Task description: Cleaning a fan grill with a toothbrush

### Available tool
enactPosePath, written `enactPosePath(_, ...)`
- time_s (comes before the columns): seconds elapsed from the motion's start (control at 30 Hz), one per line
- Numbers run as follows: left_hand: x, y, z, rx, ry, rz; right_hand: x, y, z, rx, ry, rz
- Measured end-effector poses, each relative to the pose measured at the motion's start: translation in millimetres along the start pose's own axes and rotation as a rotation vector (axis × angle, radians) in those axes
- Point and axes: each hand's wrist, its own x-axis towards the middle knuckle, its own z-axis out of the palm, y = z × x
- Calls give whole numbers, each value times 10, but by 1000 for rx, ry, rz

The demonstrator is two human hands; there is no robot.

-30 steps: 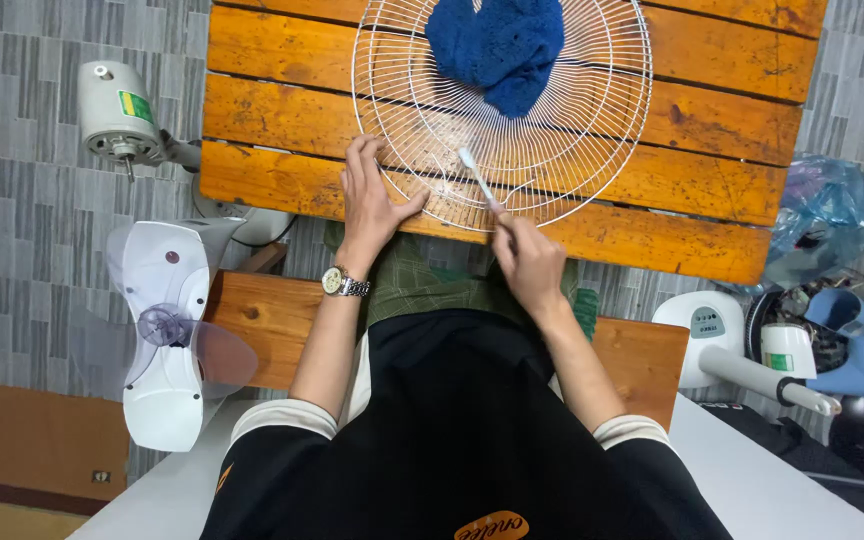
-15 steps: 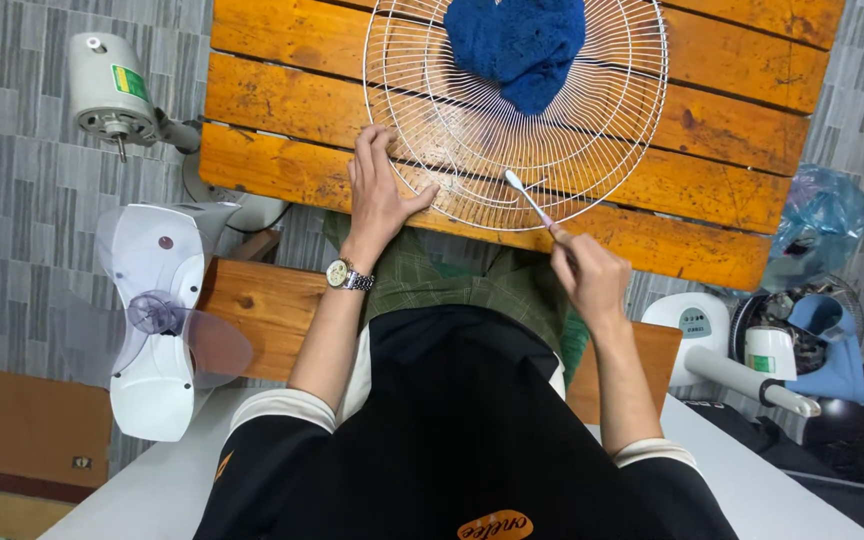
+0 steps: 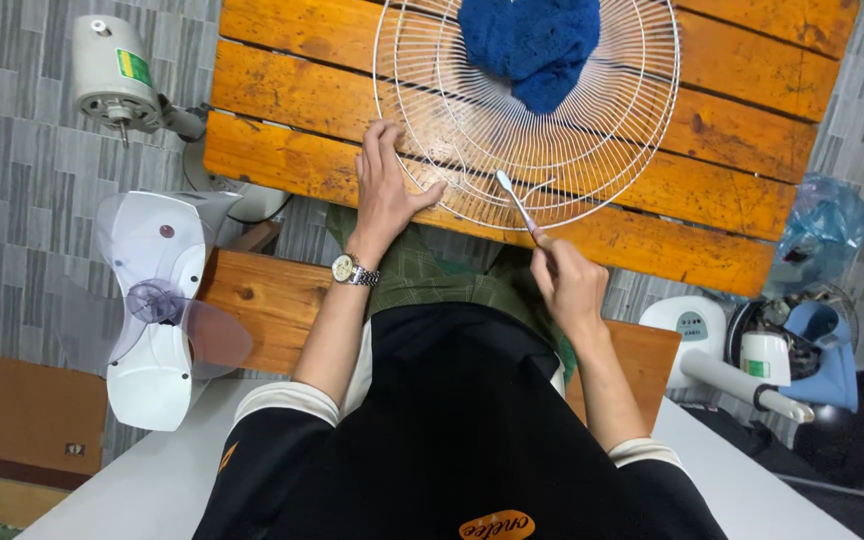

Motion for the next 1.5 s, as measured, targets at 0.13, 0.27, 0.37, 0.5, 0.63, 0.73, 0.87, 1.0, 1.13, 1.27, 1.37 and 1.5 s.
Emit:
enactPosePath(0.13, 3, -36, 35, -2, 1, 5, 148, 27, 47, 77, 28, -7)
enactPosePath(0.27, -13, -37, 21, 3, 1, 3, 68, 151, 346, 97, 61, 64)
enactPosePath(0.37, 2, -32, 16, -1, 5, 2, -20, -73, 327, 111, 17, 122)
enactPosePath(0.5, -2, -118, 78, -7, 8, 1, -12, -497, -5, 243, -74, 271)
enactPosePath(0.63, 51, 5, -25, -11, -13, -8, -105, -325, 120, 563, -73, 460)
enactPosePath(0.73, -16, 49, 17, 7, -21, -7, -173, -250, 234, 940, 30, 550)
enactPosePath(0.87, -197, 95, 149, -22, -1, -69, -265, -421, 168, 1299, 53, 776)
enactPosePath(1.0, -378, 221, 256, -16, 75, -110, -479, -529, 267, 1501, -90, 902)
enactPosePath(1.13, -482, 268, 309, -2, 88, -131, -536, -554, 364, 1588, -131, 898)
enactPosePath(1.27, -474, 259, 325, 7, 93, -135, -358, -528, 366, 1522, -115, 835)
enactPosePath(1.37, -463, 301, 295, 0, 94, -131, -318, -504, 414, 1498, -133, 853)
enactPosePath(1.5, -445, 343, 257, -20, 96, -125, -502, -483, 513, 1453, -146, 890)
